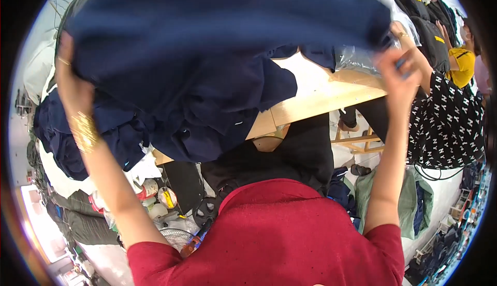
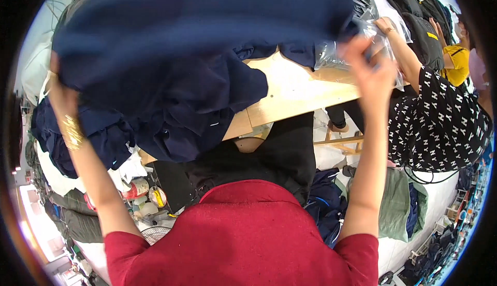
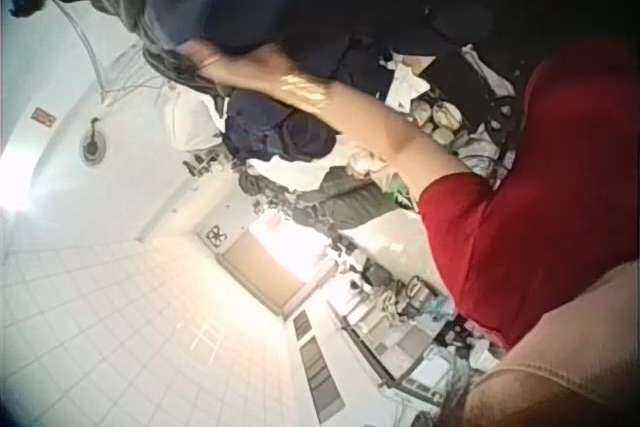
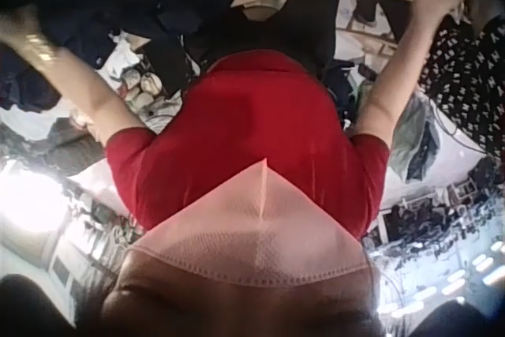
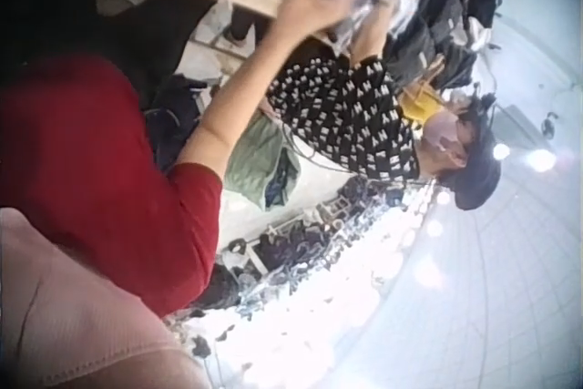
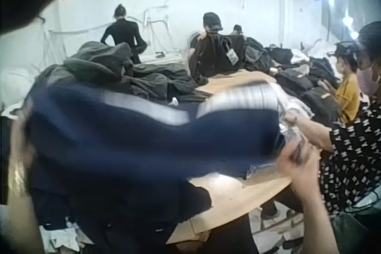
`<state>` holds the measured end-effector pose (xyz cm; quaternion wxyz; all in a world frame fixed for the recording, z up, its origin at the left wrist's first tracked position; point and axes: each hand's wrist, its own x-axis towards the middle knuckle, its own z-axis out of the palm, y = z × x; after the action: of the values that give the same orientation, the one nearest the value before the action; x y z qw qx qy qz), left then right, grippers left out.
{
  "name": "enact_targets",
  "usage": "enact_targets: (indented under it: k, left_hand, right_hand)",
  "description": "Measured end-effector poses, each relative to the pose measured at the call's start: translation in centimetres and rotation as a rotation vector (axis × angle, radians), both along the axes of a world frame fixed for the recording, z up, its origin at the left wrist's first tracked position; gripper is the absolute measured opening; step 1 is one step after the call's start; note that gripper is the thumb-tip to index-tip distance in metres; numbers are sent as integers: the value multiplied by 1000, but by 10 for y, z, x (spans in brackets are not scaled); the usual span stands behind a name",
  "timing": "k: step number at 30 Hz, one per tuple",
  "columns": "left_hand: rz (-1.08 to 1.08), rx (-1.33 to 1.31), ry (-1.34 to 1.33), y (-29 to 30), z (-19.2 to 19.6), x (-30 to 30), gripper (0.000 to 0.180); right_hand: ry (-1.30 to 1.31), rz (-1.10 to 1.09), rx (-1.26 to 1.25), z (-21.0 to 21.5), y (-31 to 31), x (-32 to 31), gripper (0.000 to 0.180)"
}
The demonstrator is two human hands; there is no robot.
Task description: Trimming loose threads from blue garments using small thread snips in a factory setting.
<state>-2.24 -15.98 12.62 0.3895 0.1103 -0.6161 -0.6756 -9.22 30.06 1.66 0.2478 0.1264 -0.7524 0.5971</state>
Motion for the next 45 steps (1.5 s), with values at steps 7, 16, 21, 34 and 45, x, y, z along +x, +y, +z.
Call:
enact_targets:
  k: [7,16,21,34,45]
  left_hand:
    - [-224,139,-389,-18,-212,48,58]
    - [-168,230,-463,-31,-209,56,50]
    - [-89,220,-416,-43,-207,52,44]
    - [-224,45,-280,-15,-190,30,39]
    - [-261,110,-383,-19,-200,22,30]
  right_hand:
    - [-511,345,671,-148,-3,76,15]
    - [-641,-13,243,-134,-16,34,19]
    - [-535,38,262,-148,-58,14,30]
    - [-453,-91,-404,-134,-38,-47,10]
    - [-602,-125,-299,-156,-38,-46,8]
